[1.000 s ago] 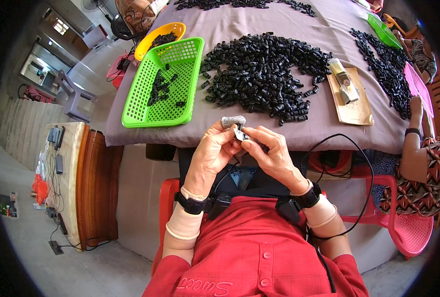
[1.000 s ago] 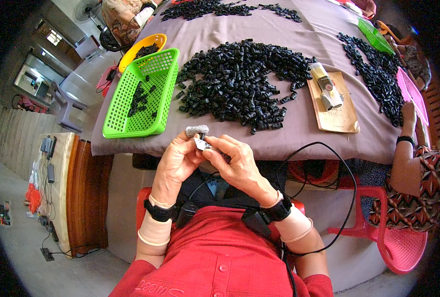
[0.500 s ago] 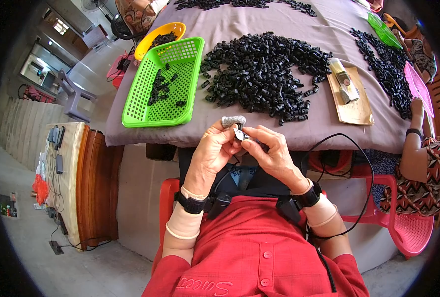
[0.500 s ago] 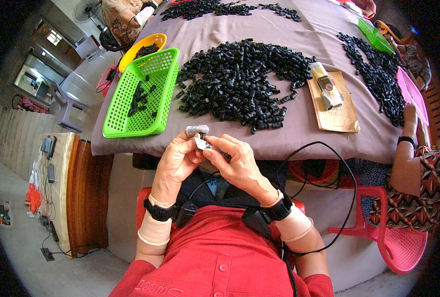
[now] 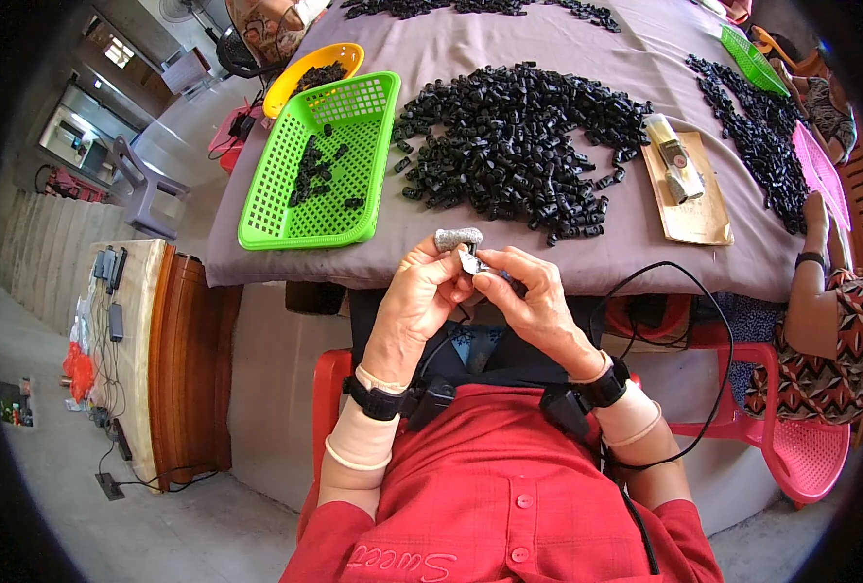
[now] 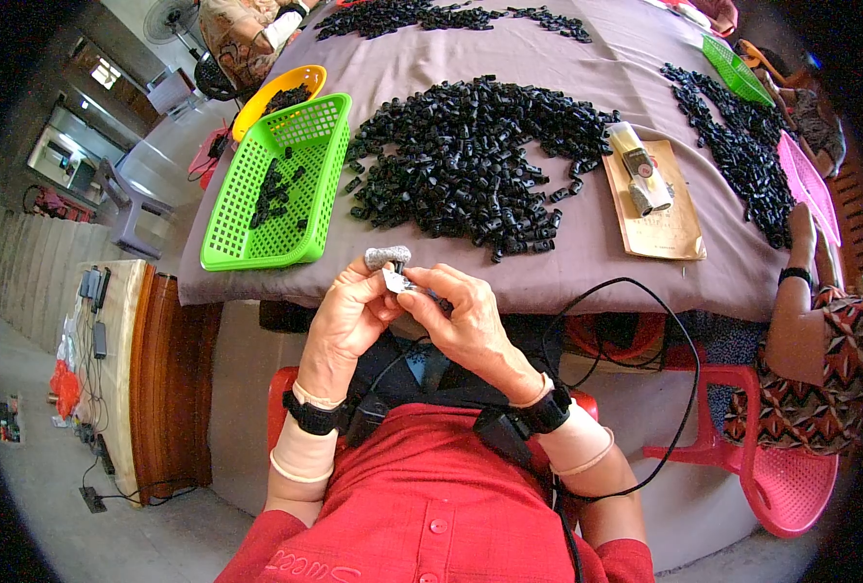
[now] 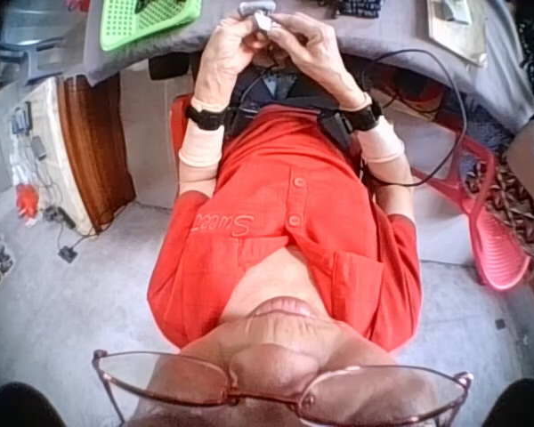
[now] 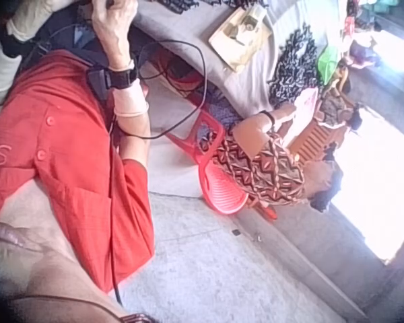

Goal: Assembling small black components for shoes at a table in a production facility.

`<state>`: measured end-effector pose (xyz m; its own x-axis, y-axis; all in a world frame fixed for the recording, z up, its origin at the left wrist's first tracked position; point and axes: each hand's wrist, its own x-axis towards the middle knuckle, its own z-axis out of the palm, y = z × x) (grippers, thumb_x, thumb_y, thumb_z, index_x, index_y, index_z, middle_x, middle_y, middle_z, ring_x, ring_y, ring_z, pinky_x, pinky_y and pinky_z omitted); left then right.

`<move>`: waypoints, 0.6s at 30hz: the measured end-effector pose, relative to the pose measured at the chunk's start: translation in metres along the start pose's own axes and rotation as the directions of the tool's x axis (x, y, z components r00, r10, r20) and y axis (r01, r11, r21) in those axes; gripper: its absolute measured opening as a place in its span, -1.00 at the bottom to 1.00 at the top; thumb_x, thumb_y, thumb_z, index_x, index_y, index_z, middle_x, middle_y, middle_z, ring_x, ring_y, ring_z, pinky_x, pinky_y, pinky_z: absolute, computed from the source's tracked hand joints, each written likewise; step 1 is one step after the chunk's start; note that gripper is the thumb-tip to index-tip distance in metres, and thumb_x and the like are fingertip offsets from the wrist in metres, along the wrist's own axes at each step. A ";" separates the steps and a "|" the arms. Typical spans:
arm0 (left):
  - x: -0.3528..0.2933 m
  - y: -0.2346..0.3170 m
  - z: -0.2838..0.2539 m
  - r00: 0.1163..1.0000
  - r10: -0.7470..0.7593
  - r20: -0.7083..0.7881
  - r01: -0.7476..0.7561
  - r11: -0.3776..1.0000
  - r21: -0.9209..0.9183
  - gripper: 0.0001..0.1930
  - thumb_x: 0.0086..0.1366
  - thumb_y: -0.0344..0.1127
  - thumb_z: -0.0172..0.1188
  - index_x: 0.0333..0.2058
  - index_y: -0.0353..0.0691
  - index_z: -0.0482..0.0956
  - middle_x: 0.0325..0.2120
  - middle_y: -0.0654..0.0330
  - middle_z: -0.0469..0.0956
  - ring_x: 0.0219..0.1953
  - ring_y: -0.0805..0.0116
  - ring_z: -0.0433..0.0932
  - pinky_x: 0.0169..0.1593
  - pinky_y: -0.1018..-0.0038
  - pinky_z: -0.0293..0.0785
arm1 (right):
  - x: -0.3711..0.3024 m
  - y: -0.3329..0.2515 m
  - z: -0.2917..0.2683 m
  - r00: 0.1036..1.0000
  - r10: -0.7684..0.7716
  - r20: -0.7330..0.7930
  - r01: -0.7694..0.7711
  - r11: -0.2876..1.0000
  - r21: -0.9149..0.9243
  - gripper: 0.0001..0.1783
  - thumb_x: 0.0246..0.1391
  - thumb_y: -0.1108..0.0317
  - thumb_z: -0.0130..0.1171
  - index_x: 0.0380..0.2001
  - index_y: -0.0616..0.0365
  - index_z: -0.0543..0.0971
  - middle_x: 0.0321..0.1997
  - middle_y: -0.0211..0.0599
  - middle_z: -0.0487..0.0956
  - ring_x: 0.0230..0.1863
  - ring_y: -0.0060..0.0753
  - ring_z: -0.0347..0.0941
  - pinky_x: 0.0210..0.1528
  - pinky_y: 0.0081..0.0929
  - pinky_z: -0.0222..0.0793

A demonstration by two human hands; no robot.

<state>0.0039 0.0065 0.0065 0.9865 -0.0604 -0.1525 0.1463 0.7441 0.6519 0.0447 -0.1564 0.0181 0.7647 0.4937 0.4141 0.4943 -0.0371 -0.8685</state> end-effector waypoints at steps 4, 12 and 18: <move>0.000 0.000 0.001 1.000 0.005 -0.002 -0.005 1.000 0.000 -0.81 0.21 -0.42 0.10 -0.19 -0.17 0.55 -0.44 0.29 0.54 -0.51 0.57 0.42 -0.50 0.70 0.30 | 0.000 0.001 0.002 1.000 0.000 -0.009 -0.001 1.000 -0.017 -0.75 -0.03 0.36 0.20 -0.28 0.29 0.53 -0.52 -0.18 0.47 -0.53 -0.28 0.41 -0.46 -0.45 0.31; 0.003 -0.005 0.003 0.998 -0.025 -0.054 0.024 0.999 -0.023 -0.81 0.21 -0.40 0.11 -0.18 -0.19 0.55 -0.46 0.30 0.53 -0.53 0.56 0.41 -0.50 0.68 0.31 | 0.000 0.005 0.002 0.998 0.050 -0.038 -0.051 0.999 -0.020 -0.76 0.00 0.34 0.16 -0.30 0.30 0.52 -0.47 -0.16 0.50 -0.48 -0.26 0.45 -0.41 -0.45 0.33; 0.005 -0.004 -0.005 0.996 -0.064 0.056 0.068 0.994 -0.082 -0.80 0.21 -0.40 0.11 -0.17 -0.19 0.54 -0.43 0.28 0.54 -0.48 0.55 0.44 -0.45 0.65 0.37 | -0.002 0.004 0.003 0.992 0.127 -0.014 -0.126 0.991 0.038 -0.73 0.01 0.31 0.16 -0.27 0.29 0.52 -0.47 -0.16 0.52 -0.48 -0.34 0.45 -0.40 -0.47 0.34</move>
<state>0.0075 0.0067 -0.0009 0.9777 -0.1446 -0.1521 0.2066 0.7904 0.5767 0.0445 -0.1550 0.0129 0.8271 0.4723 0.3046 0.3777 -0.0658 -0.9236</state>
